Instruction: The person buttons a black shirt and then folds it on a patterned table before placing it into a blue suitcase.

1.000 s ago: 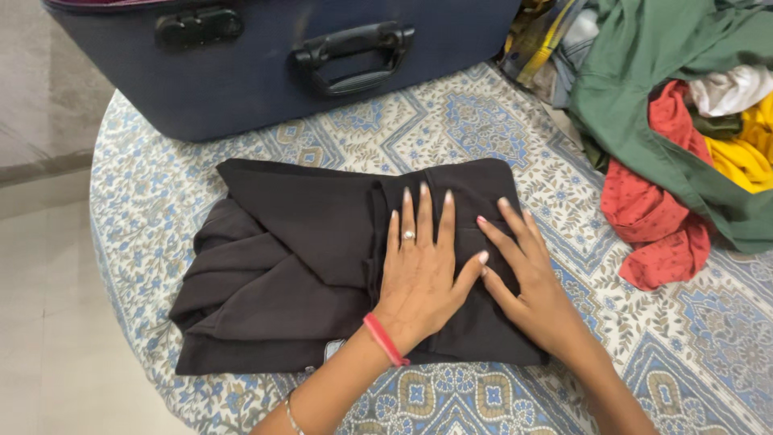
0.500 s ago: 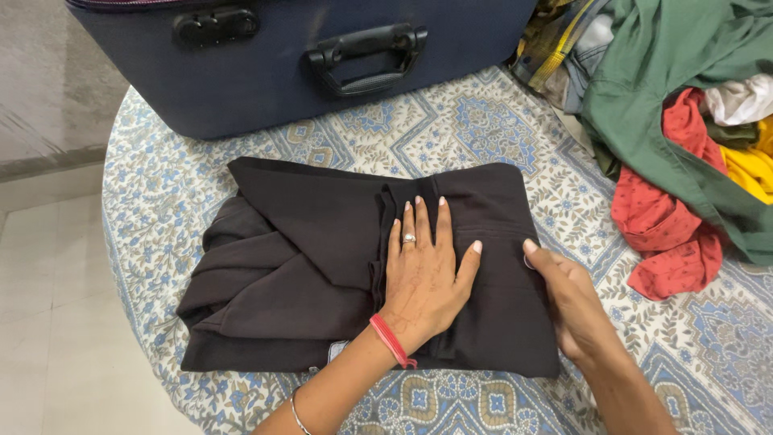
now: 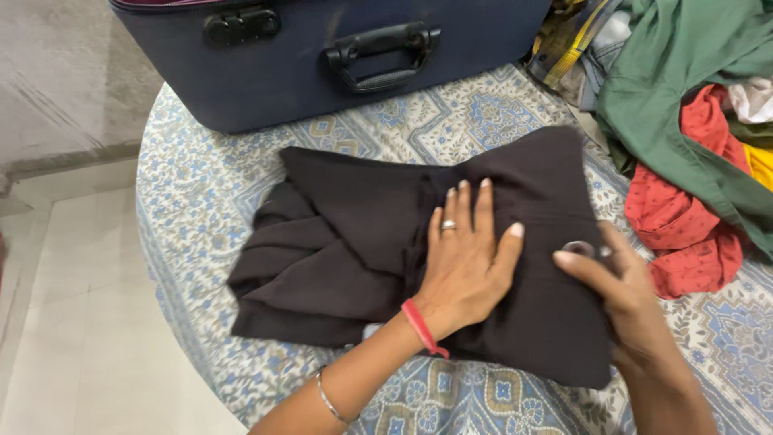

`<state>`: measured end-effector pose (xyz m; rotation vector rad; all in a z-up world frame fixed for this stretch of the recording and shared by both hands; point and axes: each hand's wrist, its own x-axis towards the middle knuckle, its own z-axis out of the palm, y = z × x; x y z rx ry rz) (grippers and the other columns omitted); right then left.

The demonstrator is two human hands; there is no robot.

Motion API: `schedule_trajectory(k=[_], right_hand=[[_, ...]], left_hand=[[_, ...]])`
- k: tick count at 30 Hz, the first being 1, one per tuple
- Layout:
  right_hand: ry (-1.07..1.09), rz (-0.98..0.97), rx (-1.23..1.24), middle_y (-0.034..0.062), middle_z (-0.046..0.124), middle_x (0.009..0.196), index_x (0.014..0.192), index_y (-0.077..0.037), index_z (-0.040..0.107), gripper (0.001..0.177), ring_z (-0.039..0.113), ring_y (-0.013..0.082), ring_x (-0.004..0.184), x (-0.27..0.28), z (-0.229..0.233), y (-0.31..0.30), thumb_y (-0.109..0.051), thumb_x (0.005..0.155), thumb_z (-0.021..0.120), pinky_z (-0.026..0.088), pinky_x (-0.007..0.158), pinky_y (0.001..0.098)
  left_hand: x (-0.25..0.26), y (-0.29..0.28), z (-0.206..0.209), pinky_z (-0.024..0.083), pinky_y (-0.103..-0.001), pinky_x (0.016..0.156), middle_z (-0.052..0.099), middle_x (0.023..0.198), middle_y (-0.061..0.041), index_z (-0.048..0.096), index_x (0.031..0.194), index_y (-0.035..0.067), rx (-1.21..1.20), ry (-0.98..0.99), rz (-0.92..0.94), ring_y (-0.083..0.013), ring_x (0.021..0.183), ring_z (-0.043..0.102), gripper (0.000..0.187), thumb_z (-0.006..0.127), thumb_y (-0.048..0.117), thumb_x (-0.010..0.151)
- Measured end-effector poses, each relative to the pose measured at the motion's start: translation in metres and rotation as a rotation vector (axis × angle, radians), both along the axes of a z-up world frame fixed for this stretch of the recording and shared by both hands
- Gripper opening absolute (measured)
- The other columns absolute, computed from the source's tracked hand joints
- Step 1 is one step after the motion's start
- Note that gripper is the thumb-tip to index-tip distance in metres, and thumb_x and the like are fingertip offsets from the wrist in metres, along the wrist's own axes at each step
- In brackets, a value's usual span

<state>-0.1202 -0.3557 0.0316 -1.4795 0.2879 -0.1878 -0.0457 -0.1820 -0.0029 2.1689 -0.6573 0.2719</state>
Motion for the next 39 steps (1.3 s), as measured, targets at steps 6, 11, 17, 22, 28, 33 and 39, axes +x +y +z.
schedule_trajectory(k=[6,11,17,22,28,33,39], right_hand=[[-0.186,-0.095,-0.255,0.0129,0.068,0.121,0.143,0.0,0.056,0.057,0.069,0.0191,0.099,-0.037,0.037,-0.039,-0.013,0.088,0.065,0.056,0.087,0.0329],[-0.1,-0.01,-0.182,0.0176,0.063,0.128,0.143,0.002,0.052,0.062,0.065,0.025,0.108,-0.028,0.026,-0.038,-0.034,0.093,0.056,0.051,0.091,0.0392],[0.008,0.07,-0.235,0.0159,0.042,0.151,0.157,-0.009,0.04,0.071,0.034,0.0276,0.141,0.019,-0.021,0.014,-0.053,0.101,0.031,0.027,0.113,0.0414],[-0.194,0.043,-0.474,0.0136,0.011,0.173,0.163,-0.011,0.015,0.069,0.009,0.0291,0.16,0.025,-0.043,0.053,-0.049,0.106,0.024,0.009,0.125,0.0401],[-0.237,0.006,-0.856,0.0223,0.01,0.17,0.164,-0.006,0.018,0.067,0.009,0.0369,0.159,0.039,-0.033,0.084,-0.04,0.107,0.032,0.01,0.126,0.0456],[-0.235,0.049,-1.142,0.0224,0.02,0.168,0.16,-0.005,0.026,0.064,0.014,0.0406,0.157,0.049,-0.026,0.123,-0.036,0.106,0.036,0.01,0.124,0.0517],[-0.273,0.047,-1.41,0.0241,0.031,0.162,0.157,-0.001,0.032,0.065,0.022,0.0445,0.151,0.055,-0.024,0.155,-0.039,0.105,0.041,0.015,0.12,0.0572]], left_hand=[[-0.02,-0.036,0.03,0.012,-0.06,0.125,0.023,0.166,-0.036,0.02,0.163,-0.005,-0.367,0.077,-0.224,-0.0498,0.158,0.018,0.072,0.031,0.042,0.109],[-0.009,-0.047,0.004,0.022,-0.051,0.12,0.029,0.165,-0.024,0.026,0.16,0.0,-1.059,0.599,-0.483,-0.037,0.151,0.028,0.071,0.033,0.044,0.105],[0.021,-0.026,-0.044,0.031,-0.049,0.114,0.037,0.157,-0.024,0.033,0.156,-0.001,-1.348,1.154,-0.612,-0.0357,0.141,0.038,0.07,0.036,0.046,0.103],[0.022,-0.018,-0.04,0.038,-0.048,0.11,0.045,0.15,-0.024,0.039,0.151,-0.003,-1.432,1.109,-0.594,-0.0346,0.133,0.046,0.07,0.04,0.047,0.102],[0.036,0.03,-0.052,0.047,-0.046,0.104,0.053,0.142,-0.024,0.046,0.146,-0.004,-1.483,1.064,-0.547,-0.0333,0.123,0.055,0.07,0.043,0.049,0.101],[0.077,0.105,-0.062,0.054,-0.045,0.099,0.06,0.135,-0.025,0.052,0.142,-0.005,-1.339,1.091,-0.55,-0.0322,0.115,0.063,0.071,0.046,0.051,0.099],[0.081,0.179,-0.002,0.057,-0.034,0.098,0.068,0.133,-0.02,0.051,0.141,-0.006,-1.02,1.162,-0.157,-0.0207,0.113,0.072,0.076,0.045,0.059,0.101]])
